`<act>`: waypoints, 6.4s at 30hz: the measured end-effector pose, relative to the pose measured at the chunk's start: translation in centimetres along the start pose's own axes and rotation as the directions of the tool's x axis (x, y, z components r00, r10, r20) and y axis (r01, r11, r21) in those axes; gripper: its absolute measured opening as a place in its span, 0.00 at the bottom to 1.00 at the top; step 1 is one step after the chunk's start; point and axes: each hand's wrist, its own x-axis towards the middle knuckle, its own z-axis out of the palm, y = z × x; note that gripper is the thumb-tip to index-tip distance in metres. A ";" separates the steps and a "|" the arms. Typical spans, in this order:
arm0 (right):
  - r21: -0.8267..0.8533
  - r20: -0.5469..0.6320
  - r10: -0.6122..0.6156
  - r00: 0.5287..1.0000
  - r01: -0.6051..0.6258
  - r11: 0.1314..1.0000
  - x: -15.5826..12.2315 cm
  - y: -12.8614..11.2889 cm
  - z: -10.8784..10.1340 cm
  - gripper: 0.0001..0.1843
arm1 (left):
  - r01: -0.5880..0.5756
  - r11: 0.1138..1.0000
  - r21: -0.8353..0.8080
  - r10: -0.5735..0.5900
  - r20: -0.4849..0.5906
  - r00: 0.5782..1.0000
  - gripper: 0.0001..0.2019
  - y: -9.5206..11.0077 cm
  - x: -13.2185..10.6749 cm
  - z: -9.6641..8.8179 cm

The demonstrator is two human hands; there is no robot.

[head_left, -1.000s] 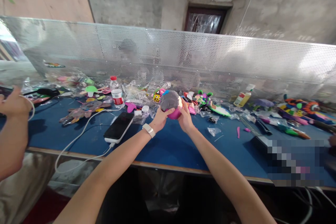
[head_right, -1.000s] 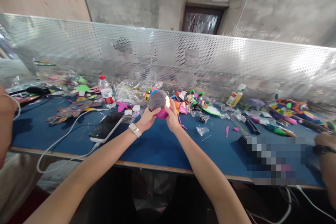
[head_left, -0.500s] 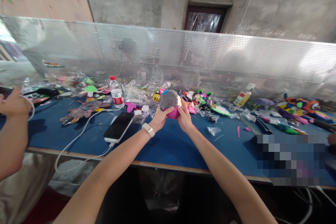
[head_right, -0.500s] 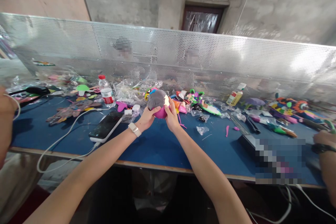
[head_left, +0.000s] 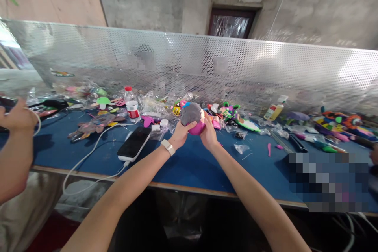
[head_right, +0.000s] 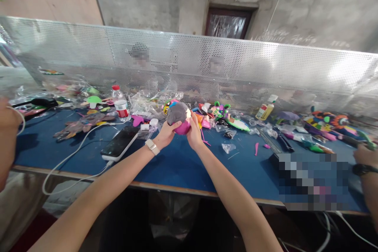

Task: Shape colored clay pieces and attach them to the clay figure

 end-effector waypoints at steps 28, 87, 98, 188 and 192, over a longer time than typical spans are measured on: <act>0.173 -0.079 0.122 0.989 -0.107 0.979 0.3 -0.2 0.0 0.20 | 0.010 1.000 -0.022 -0.008 0.083 0.997 0.38 -0.7 -0.7 0.6; 0.051 -0.059 0.036 0.998 -0.033 0.998 0.1 -0.8 0.4 0.28 | 0.042 0.999 -0.005 -0.041 0.160 0.986 0.35 0.3 -0.9 1.1; 0.070 -0.043 0.090 0.995 -0.087 0.994 0.1 -0.8 0.2 0.27 | 0.040 0.999 -0.002 -0.039 0.169 0.985 0.35 0.6 -1.0 1.1; -0.305 -0.028 -0.166 0.986 0.150 0.941 0.6 -1.6 -1.4 0.48 | -0.472 0.331 0.817 0.072 0.477 0.876 0.41 0.6 -1.8 -0.4; -0.266 -0.106 -0.127 0.986 0.095 0.959 0.7 -1.3 -1.2 0.42 | -0.458 0.350 0.817 0.080 0.461 0.884 0.41 0.7 -2.0 0.0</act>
